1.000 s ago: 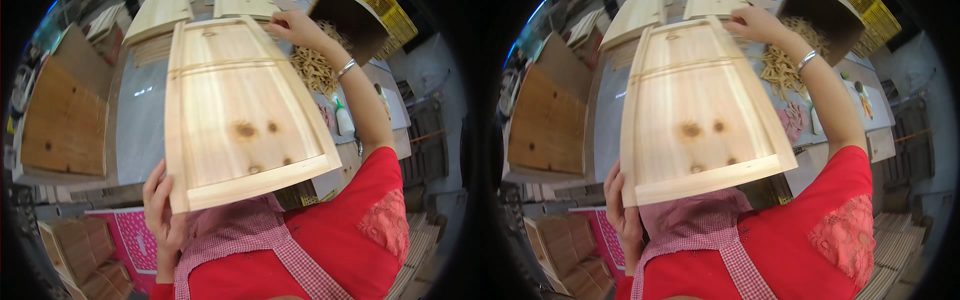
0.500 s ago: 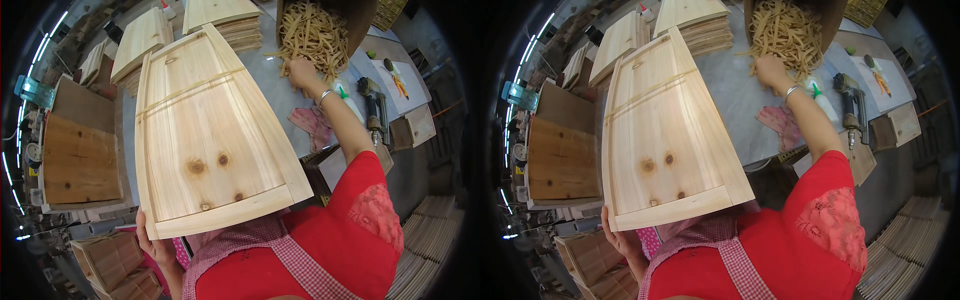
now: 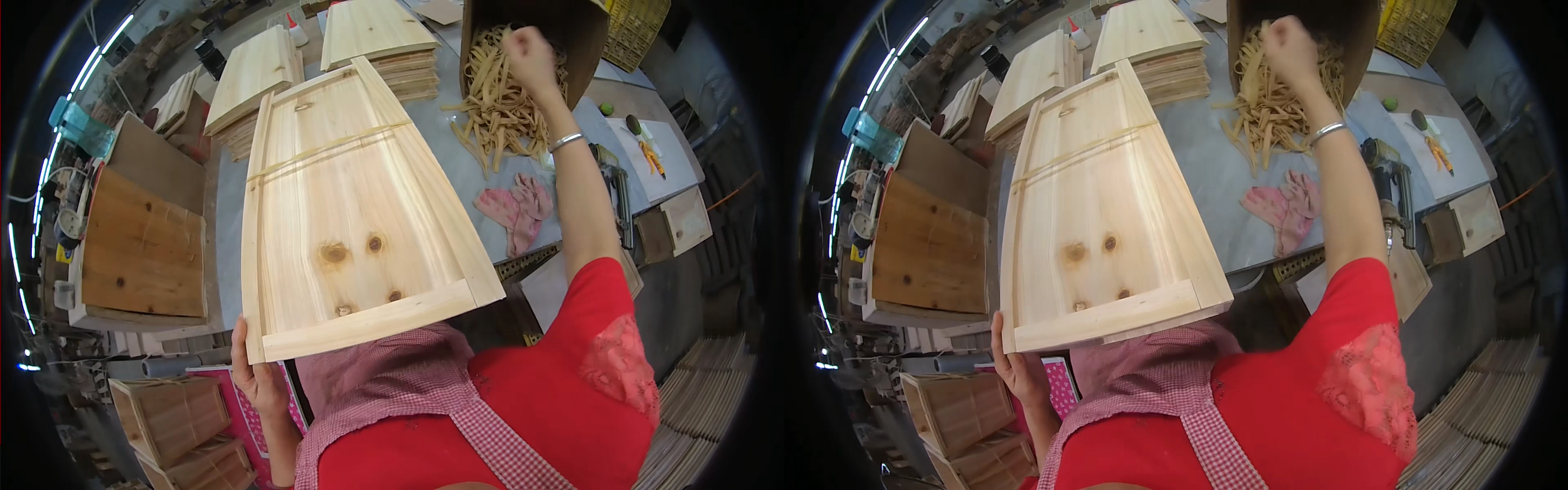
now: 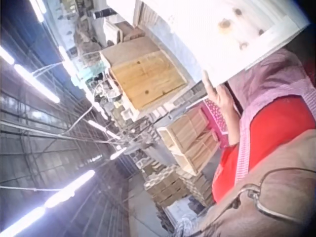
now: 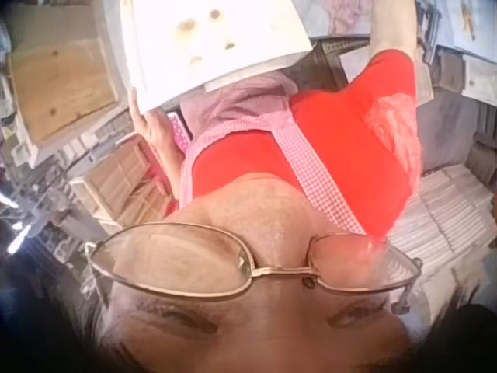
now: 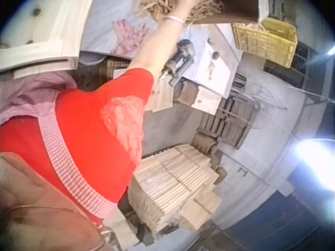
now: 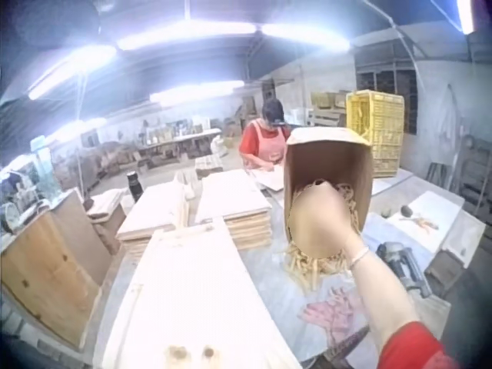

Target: Assembling wooden storage boxes by applying glue to wooden panels, joining them together, and securing the structure with rubber bands.

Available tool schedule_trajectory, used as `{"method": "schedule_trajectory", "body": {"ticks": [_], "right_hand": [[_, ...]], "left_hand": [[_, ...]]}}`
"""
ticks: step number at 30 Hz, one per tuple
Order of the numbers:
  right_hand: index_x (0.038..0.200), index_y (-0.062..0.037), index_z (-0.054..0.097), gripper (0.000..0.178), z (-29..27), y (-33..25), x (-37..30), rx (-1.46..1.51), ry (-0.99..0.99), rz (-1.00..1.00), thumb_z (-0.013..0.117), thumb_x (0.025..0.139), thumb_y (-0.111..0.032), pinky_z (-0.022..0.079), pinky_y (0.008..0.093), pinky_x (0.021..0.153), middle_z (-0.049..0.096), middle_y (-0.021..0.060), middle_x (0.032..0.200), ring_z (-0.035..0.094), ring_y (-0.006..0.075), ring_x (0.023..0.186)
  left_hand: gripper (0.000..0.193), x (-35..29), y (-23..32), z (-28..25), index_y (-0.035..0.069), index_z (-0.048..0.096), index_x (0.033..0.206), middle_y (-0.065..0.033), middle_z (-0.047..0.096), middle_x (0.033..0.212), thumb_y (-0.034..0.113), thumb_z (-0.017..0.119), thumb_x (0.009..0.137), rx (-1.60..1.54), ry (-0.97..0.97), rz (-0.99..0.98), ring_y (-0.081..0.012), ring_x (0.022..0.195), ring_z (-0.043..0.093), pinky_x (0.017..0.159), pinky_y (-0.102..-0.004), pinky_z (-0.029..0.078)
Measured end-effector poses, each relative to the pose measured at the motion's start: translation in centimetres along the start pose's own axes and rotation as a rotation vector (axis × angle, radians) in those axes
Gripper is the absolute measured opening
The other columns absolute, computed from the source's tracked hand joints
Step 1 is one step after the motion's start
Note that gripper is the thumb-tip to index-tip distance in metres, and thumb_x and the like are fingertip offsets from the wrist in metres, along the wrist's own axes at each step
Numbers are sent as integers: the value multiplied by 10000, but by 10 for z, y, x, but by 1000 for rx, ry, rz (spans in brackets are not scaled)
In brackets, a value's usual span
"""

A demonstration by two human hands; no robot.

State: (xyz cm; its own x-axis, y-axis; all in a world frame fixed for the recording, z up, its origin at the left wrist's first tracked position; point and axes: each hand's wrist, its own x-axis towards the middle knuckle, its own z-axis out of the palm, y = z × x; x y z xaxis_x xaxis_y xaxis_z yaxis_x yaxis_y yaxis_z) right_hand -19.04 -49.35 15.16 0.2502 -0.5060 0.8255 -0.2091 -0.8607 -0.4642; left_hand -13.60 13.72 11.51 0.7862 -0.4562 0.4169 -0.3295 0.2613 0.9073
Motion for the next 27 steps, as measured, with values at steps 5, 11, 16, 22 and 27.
{"method": "schedule_trajectory", "body": {"ticks": [5, 11, 16, 22, 27], "right_hand": [[944, -24, 618, 311, -13, -46, 32, -77, -247, -21, 628, 888, -330, 524, 417, 723, 694, 184, 878, 673, 359, 814], [914, -26, 599, 171, -33, -154, 7, 130, -435, 29, 641, 908, -191, 434, 299, 588, 570, 36, 672, 538, 132, 629], [930, -16, 560, 112, -66, -325, -61, 510, -686, -605, 653, 889, -63, 432, 296, 573, 563, 78, 711, 560, 182, 615], [887, -78, 535, 161, -118, -371, -109, 759, -1022, -765, 667, 866, -169, 365, 344, 594, 537, 63, 605, 520, 246, 522], [801, -97, 553, 232, -147, -365, -117, 683, -1102, -776, 728, 852, -241, 385, 337, 623, 483, 18, 587, 505, 212, 519]], "left_hand": [[551, 3, 7, 5, -82, 344, 1464, -190, 429, 1487, 171, 522, 1008, -29, -38, -19, -277, 1357, 441, 1137, -397, 322], [933, 33, 35, 6, -53, 301, 1495, -209, 364, 1531, 502, 697, 858, 239, -119, 125, -328, 1369, 422, 1113, -423, 336], [925, 69, 87, 42, 21, 402, 1455, -235, 361, 1522, 394, 846, 734, 682, -87, 738, -386, 1399, 389, 1132, -483, 310], [303, 53, 134, 27, 18, 668, 1079, -113, 718, 964, 105, 765, 805, 476, -674, 240, -319, 949, 699, 1105, -487, 368], [161, 26, 131, 9, 11, 658, 790, -79, 639, 760, 118, 774, 823, -315, -772, -355, -156, 748, 629, 946, -390, 471]]}}
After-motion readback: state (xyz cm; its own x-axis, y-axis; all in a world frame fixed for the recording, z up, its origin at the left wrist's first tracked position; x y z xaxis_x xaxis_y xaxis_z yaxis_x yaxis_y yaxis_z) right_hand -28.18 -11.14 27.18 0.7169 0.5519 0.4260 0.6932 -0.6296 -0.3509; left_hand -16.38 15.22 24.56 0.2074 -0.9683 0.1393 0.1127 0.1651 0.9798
